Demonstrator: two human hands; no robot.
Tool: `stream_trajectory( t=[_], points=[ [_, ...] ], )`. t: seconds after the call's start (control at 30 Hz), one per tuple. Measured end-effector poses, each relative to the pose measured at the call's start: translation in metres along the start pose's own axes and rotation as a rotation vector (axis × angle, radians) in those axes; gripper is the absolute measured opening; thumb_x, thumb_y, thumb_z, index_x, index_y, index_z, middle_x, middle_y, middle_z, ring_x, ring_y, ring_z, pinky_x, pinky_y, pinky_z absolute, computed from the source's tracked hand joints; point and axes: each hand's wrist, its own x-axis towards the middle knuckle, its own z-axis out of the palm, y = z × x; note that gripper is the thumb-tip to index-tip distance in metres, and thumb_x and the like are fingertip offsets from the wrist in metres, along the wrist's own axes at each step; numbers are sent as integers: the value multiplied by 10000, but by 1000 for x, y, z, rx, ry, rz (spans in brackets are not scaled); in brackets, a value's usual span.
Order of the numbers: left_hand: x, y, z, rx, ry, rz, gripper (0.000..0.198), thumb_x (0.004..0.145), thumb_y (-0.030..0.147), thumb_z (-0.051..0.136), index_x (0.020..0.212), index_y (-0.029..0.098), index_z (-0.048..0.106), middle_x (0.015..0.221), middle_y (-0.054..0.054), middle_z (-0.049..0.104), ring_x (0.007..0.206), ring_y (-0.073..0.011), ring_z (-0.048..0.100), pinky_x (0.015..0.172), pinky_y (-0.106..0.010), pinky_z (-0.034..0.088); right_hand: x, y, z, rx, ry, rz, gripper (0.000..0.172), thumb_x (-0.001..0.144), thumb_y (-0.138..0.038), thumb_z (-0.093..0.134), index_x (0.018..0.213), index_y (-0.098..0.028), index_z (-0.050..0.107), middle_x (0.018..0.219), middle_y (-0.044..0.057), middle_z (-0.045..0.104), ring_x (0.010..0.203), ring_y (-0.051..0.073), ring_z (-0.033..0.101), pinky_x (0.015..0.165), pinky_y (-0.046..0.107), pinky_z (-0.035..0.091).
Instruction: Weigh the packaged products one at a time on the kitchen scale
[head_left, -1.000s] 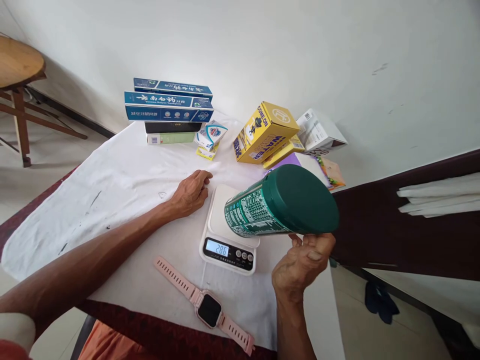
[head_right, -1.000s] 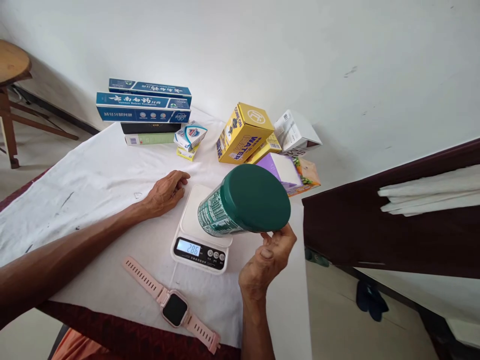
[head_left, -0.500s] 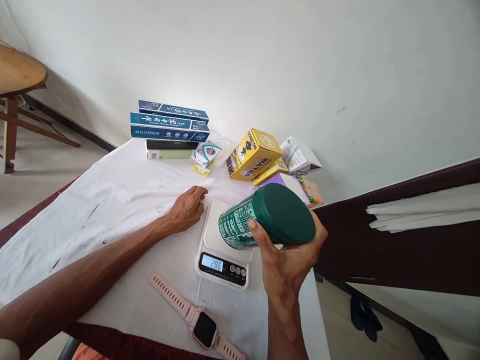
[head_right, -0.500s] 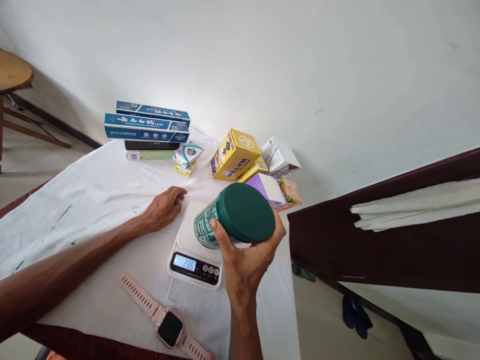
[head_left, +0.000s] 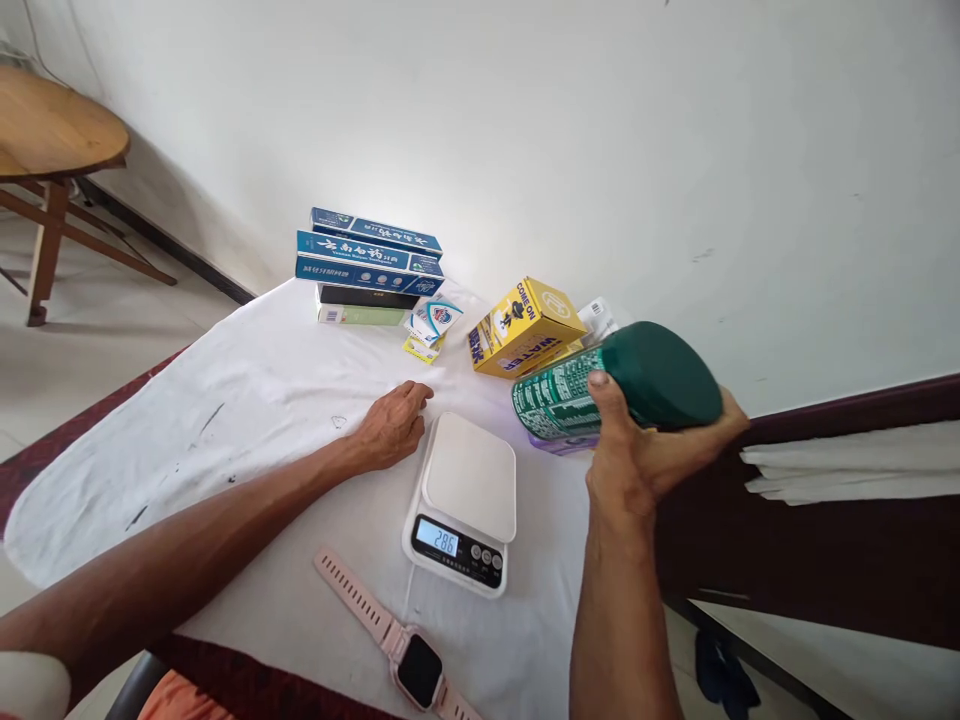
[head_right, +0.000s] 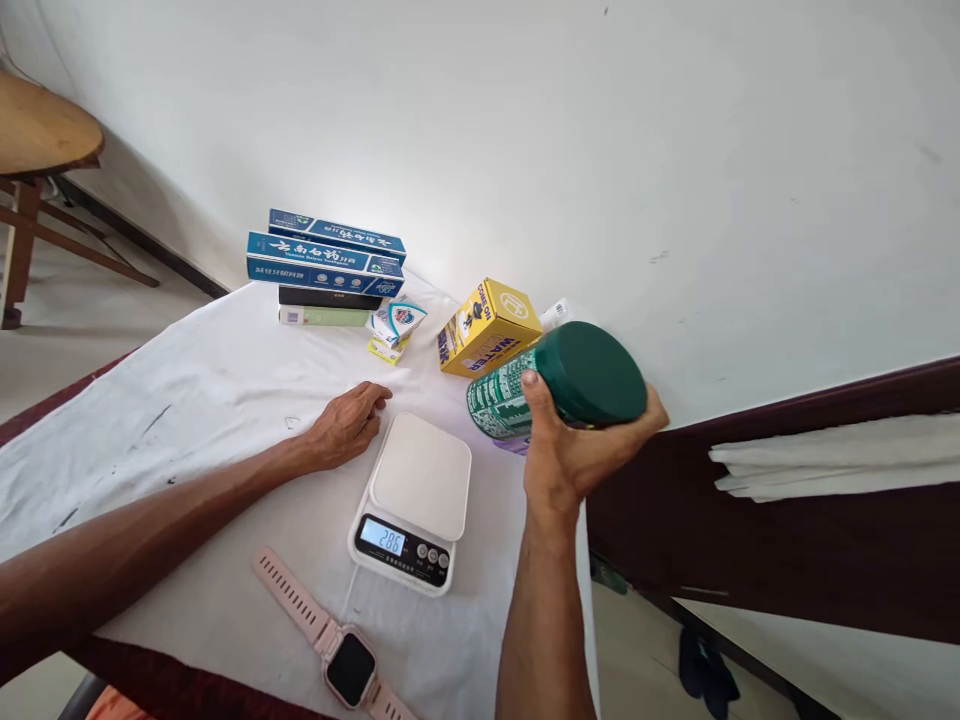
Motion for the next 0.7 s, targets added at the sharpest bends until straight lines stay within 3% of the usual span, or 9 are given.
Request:
stream_trajectory(
  t=[0.1,0.27,0.53,0.7],
  points=[
    [0,0,0,0,-4,2,399,840,44,439,1209,167,527,1118,-105,638,927,-211,647,880,-388,550,-5,4,21,3,-28,4,865,527,-565,912,1172,-221,448,1197,108,588,1030,271,622,902,488,562],
    [0,0,0,4,-6,-1,393,837,38,434,1198,169,520,1109,-106,631,1008,-224,647,893,-374,541,-17,21,41,-77,-70,29,898,529,-607,895,1194,-219,433,1233,130,586,1076,295,609,972,513,510],
    [1,0,2,12,-12,-6,376,842,38,422,1183,164,516,1107,-112,634,1018,-239,633,874,-380,532,-27,51,53,-156,-106,127,989,513,-734,848,1221,-195,416,1207,179,597,1099,347,604,956,547,507],
    [1,0,2,17,-11,-15,387,836,36,428,1189,168,515,1113,-104,635,1003,-227,635,875,-365,530,-25,53,47,-152,-147,98,1003,547,-725,841,1272,-191,399,1267,173,557,1128,336,585,996,557,500]
  ],
)
